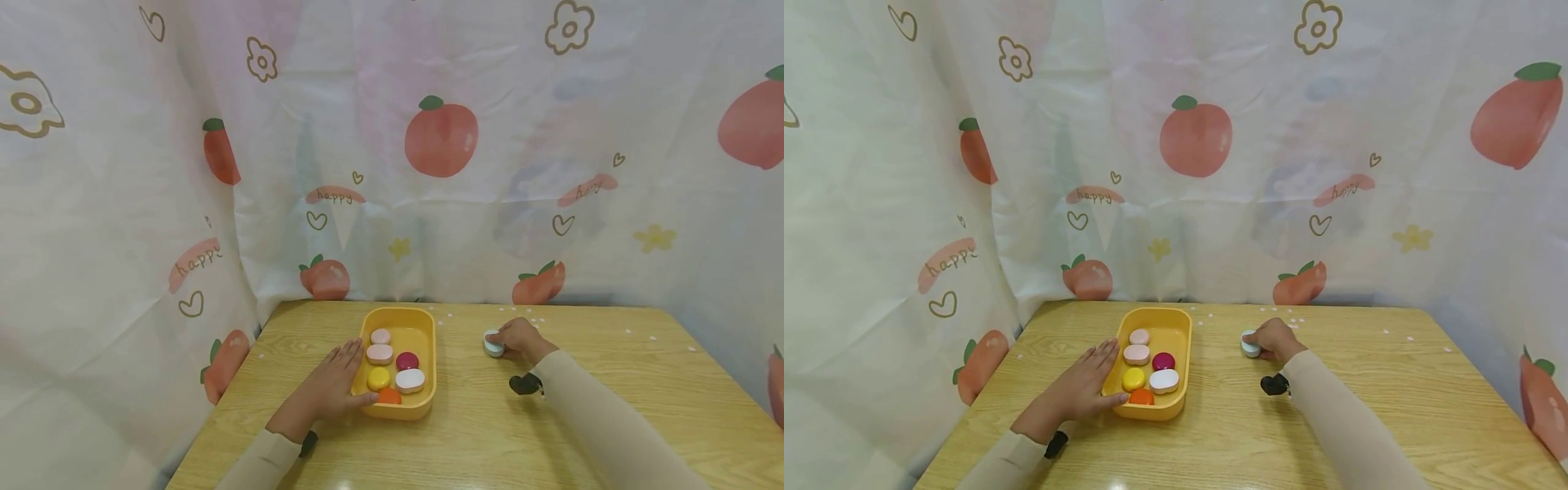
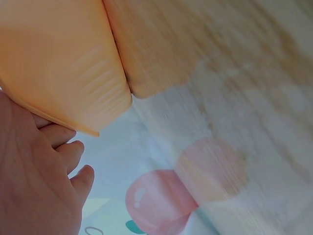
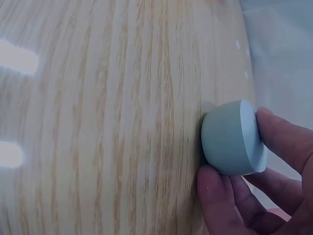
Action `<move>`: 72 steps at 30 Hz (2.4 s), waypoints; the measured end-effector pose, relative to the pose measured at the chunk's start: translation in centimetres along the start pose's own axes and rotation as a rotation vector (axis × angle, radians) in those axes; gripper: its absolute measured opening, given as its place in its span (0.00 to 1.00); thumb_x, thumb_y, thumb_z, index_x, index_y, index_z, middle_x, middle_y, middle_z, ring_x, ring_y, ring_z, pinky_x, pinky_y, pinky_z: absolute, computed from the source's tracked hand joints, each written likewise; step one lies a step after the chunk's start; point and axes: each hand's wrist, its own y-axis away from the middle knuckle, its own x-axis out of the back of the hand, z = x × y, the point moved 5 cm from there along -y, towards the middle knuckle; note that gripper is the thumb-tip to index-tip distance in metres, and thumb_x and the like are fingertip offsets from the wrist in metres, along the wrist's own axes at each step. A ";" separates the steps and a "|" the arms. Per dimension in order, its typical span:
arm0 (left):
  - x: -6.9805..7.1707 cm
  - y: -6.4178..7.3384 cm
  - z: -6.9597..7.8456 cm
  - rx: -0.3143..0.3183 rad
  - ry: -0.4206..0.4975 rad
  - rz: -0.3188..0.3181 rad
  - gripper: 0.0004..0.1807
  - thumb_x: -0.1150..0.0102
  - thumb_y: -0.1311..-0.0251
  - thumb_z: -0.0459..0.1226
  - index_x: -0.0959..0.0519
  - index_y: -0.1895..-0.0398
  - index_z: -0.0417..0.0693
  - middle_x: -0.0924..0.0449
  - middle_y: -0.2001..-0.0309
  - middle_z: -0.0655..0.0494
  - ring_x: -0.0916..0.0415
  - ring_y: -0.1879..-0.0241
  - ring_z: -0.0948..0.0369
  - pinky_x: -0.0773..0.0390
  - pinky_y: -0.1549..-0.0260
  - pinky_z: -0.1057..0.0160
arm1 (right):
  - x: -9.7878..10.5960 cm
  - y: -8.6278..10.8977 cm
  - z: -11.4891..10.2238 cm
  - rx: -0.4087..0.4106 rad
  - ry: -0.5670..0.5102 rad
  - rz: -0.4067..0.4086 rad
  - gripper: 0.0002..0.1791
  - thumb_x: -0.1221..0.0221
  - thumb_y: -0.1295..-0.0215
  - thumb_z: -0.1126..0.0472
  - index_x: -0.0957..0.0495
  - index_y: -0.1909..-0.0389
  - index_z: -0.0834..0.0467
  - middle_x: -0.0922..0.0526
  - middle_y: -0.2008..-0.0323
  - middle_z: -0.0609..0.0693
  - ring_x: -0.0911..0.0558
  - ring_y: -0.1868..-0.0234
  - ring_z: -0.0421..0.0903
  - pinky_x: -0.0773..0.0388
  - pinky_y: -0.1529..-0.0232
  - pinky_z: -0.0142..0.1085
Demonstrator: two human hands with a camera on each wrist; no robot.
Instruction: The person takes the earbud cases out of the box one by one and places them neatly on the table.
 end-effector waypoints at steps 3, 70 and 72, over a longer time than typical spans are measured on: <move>0.0 0.0 0.0 0.004 -0.001 0.000 0.57 0.65 0.40 0.73 0.53 0.23 0.38 0.59 0.23 0.48 0.63 0.25 0.54 0.58 0.30 0.51 | -0.1 -0.4 0.0 -0.002 0.003 0.015 0.26 0.31 0.42 0.63 0.27 0.53 0.79 0.23 0.57 0.67 0.20 0.64 0.50 0.17 0.67 0.38; 0.3 -0.1 0.5 0.012 0.027 -0.009 0.57 0.66 0.41 0.74 0.53 0.24 0.38 0.59 0.23 0.48 0.61 0.25 0.53 0.58 0.30 0.50 | 1.8 2.6 -3.7 0.004 0.011 -0.035 0.29 0.43 0.31 0.59 0.38 0.38 0.74 0.35 0.43 0.69 0.27 0.49 0.61 0.22 0.52 0.47; 0.2 -0.1 0.5 0.013 0.016 -0.006 0.58 0.67 0.41 0.74 0.53 0.24 0.38 0.59 0.23 0.48 0.61 0.25 0.53 0.58 0.30 0.50 | 1.3 2.8 -4.4 0.023 0.019 -0.048 0.28 0.43 0.31 0.59 0.37 0.38 0.74 0.35 0.42 0.71 0.27 0.47 0.63 0.21 0.52 0.47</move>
